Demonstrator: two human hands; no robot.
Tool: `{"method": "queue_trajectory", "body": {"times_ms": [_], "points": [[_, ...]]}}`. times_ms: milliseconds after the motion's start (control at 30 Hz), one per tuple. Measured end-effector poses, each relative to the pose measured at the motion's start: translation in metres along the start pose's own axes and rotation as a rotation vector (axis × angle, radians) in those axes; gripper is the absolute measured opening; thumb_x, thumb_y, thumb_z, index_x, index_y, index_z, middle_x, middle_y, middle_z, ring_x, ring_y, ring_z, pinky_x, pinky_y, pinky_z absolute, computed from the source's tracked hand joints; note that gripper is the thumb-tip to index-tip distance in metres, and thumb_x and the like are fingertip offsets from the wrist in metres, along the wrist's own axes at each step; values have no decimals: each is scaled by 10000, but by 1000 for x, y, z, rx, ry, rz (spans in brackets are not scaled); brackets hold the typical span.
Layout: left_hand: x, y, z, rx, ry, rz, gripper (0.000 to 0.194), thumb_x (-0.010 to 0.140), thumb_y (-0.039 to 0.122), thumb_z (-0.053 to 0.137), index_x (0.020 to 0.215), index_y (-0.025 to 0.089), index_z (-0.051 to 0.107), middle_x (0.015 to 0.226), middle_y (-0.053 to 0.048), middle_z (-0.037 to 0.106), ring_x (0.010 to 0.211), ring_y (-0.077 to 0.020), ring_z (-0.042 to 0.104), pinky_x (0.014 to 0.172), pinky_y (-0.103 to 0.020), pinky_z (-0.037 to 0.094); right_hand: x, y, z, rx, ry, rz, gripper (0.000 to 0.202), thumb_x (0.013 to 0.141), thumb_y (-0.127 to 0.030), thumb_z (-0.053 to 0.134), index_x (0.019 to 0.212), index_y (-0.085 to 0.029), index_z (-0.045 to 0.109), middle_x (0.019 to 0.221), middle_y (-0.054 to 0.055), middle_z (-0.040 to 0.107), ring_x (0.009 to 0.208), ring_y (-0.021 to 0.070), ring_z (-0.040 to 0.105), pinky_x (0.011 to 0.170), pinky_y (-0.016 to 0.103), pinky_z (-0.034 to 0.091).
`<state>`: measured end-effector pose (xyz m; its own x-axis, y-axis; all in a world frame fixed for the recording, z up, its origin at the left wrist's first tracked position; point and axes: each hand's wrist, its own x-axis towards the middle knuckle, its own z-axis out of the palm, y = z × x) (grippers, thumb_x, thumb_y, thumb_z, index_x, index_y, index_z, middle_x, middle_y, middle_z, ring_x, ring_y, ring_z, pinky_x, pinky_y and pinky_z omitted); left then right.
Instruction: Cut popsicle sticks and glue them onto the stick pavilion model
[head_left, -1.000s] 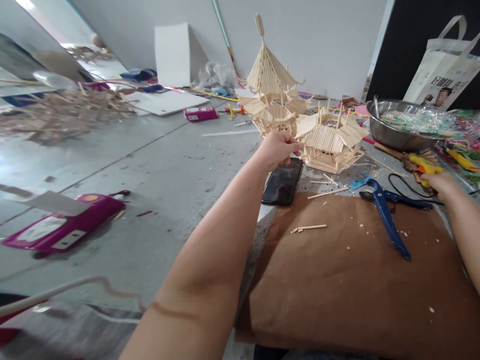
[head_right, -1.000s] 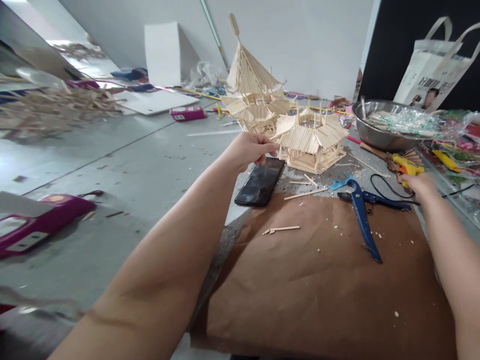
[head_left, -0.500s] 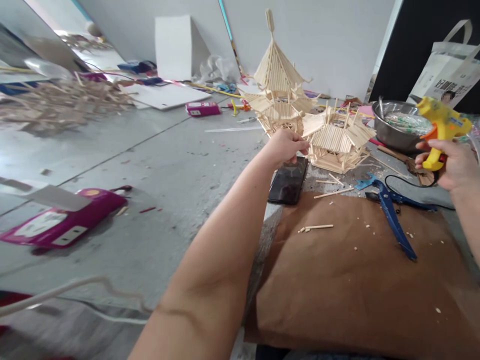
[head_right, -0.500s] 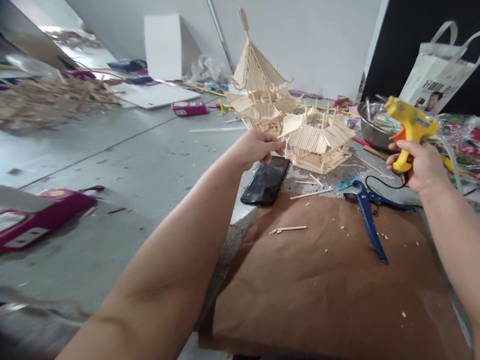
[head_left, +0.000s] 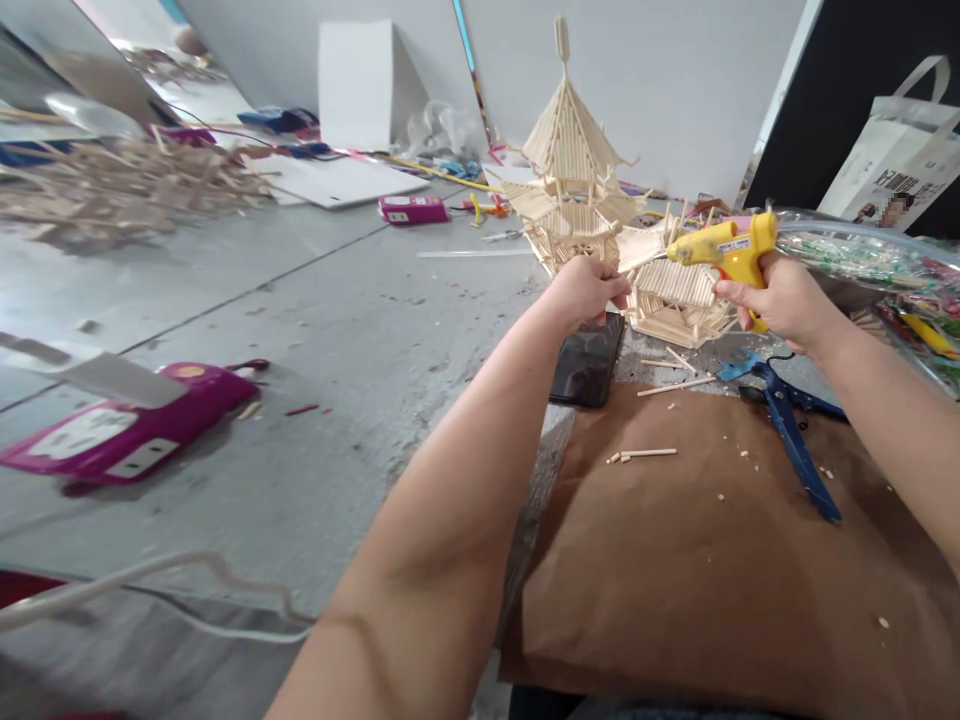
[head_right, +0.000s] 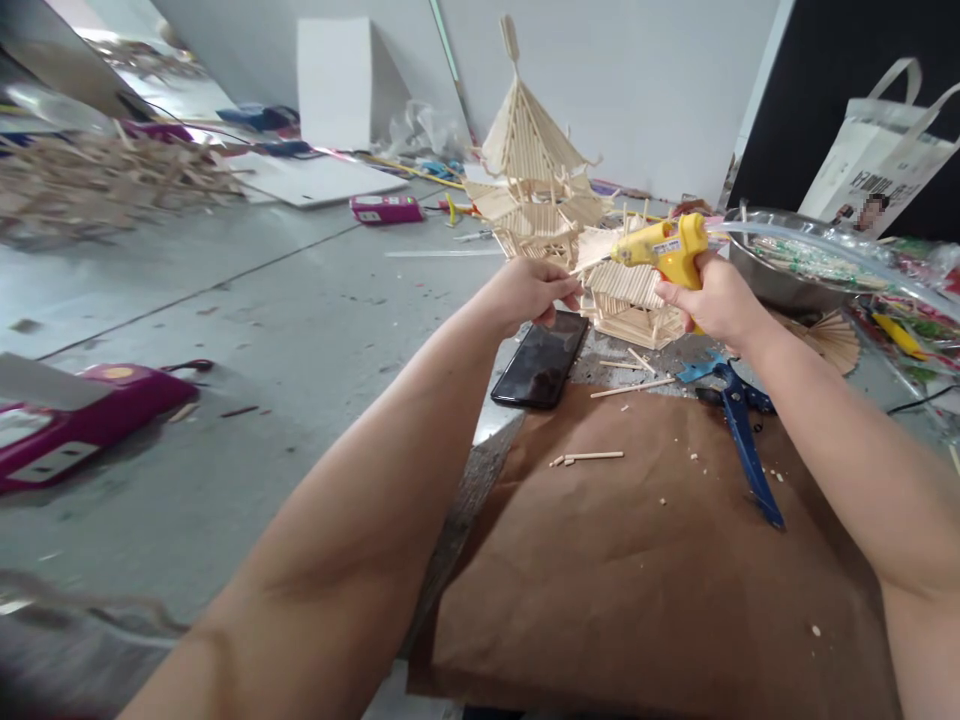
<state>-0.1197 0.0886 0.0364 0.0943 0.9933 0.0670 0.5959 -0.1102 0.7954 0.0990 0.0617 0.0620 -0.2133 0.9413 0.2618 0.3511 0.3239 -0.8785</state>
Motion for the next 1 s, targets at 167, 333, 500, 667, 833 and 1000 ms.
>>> {"method": "queue_trajectory", "body": {"times_ms": [167, 333, 500, 667, 833, 1000], "points": [[-1, 2, -1, 6, -25, -38, 152, 797, 173, 526, 803, 87, 651, 752, -73, 653, 358, -5, 378, 434, -193, 290, 6, 6, 7, -89, 22, 60, 157, 783, -322, 552, 841, -189, 493, 732, 16, 563, 360, 46, 396, 336, 231, 333], [-2, 5, -2, 21, -25, -71, 147, 782, 189, 546, 808, 94, 654, 784, -72, 661, 367, -7, 385, 426, -189, 279, 8, 5, 15, -190, 26, 43, 193, 793, -348, 534, 898, -187, 513, 735, 21, 560, 366, 57, 413, 362, 244, 355], [-2, 4, -3, 53, -22, -76, 155, 774, 206, 550, 785, 99, 662, 762, -72, 658, 382, -16, 395, 421, -188, 270, 13, 8, 18, -265, 40, 17, 261, 786, -375, 535, 952, -176, 513, 742, 30, 582, 356, 65, 423, 357, 253, 372], [-3, 4, -5, 38, -20, -73, 160, 790, 209, 538, 802, 98, 654, 790, -79, 654, 388, -14, 391, 425, -190, 267, 10, 7, 19, -326, -7, 11, 300, 777, -395, 537, 969, -165, 529, 724, 32, 596, 351, 70, 428, 360, 253, 379], [-1, 2, -5, 35, -27, -61, 151, 783, 220, 557, 796, 100, 647, 773, -74, 649, 393, -14, 395, 434, -191, 272, 9, 5, 19, -362, -11, 6, 324, 766, -401, 547, 981, -159, 534, 680, 19, 588, 361, 72, 432, 370, 241, 374], [2, 0, -4, 18, -23, -59, 149, 784, 211, 552, 800, 99, 650, 784, -73, 652, 384, -15, 392, 429, -202, 264, 10, 5, 19, -356, -10, -3, 323, 757, -408, 556, 967, -164, 538, 679, 21, 589, 379, 78, 438, 384, 240, 372]]}}
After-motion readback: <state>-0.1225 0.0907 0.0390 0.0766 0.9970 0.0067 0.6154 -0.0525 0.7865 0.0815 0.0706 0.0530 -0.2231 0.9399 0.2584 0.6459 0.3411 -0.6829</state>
